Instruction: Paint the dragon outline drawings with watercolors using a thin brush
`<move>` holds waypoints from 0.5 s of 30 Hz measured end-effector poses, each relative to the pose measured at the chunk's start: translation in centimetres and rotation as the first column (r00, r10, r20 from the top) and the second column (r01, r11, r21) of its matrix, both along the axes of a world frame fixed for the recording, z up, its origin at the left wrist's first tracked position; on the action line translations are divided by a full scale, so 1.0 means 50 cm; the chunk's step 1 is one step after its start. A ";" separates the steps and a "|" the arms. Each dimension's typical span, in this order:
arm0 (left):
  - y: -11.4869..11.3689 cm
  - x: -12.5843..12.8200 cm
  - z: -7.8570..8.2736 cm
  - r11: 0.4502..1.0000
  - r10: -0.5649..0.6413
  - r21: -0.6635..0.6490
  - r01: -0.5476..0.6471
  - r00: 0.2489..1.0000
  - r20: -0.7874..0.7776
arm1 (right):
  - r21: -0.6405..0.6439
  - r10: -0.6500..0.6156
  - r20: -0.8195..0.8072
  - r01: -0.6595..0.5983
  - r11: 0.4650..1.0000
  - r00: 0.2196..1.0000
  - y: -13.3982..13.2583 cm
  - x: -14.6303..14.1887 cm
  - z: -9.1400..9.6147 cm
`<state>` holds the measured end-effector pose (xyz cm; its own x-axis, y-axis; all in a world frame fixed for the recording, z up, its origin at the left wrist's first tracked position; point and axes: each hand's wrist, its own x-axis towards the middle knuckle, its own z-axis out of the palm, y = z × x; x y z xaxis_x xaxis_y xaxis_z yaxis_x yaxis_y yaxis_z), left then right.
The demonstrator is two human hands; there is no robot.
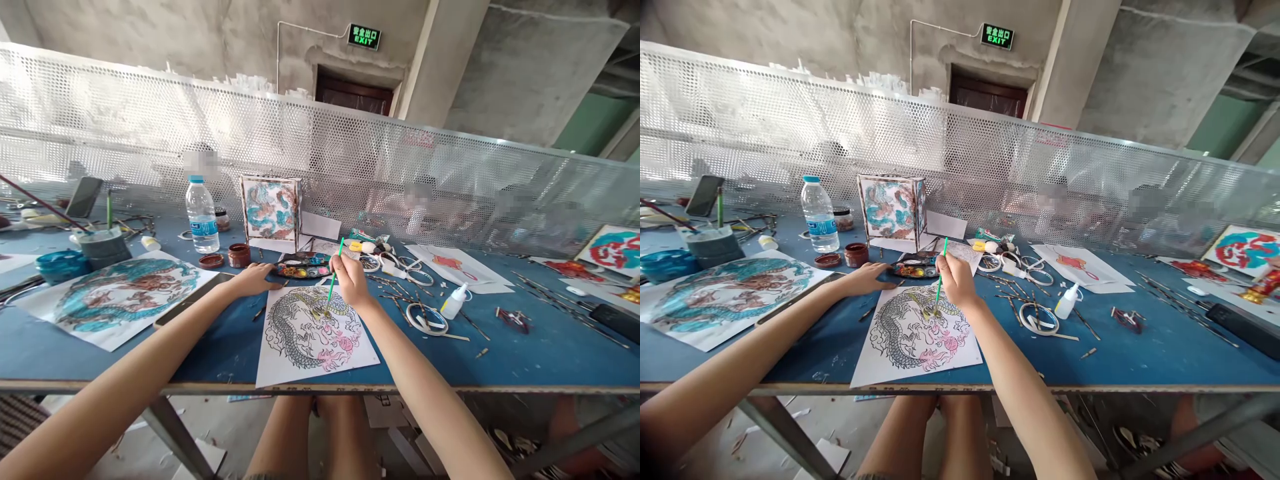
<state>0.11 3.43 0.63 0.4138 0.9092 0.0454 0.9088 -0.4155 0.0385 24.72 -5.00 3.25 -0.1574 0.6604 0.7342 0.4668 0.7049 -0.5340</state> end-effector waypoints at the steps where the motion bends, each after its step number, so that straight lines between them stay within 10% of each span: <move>1: -0.002 0.001 0.002 1.000 0.002 -0.002 -0.002 1.000 0.000 | -0.007 0.007 0.002 -0.007 1.000 1.000 0.000 -0.001 -0.001; 15: 0.004 -0.004 -0.004 1.000 -0.006 0.010 0.006 1.000 0.019 | -0.029 0.083 0.043 -0.082 0.996 0.996 -0.005 -0.011 -0.003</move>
<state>-0.07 3.64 0.45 0.4184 0.9061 0.0625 0.9053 -0.4216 0.0520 24.16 -5.26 3.08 -0.2440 0.6636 0.7072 0.4315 0.7273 -0.5336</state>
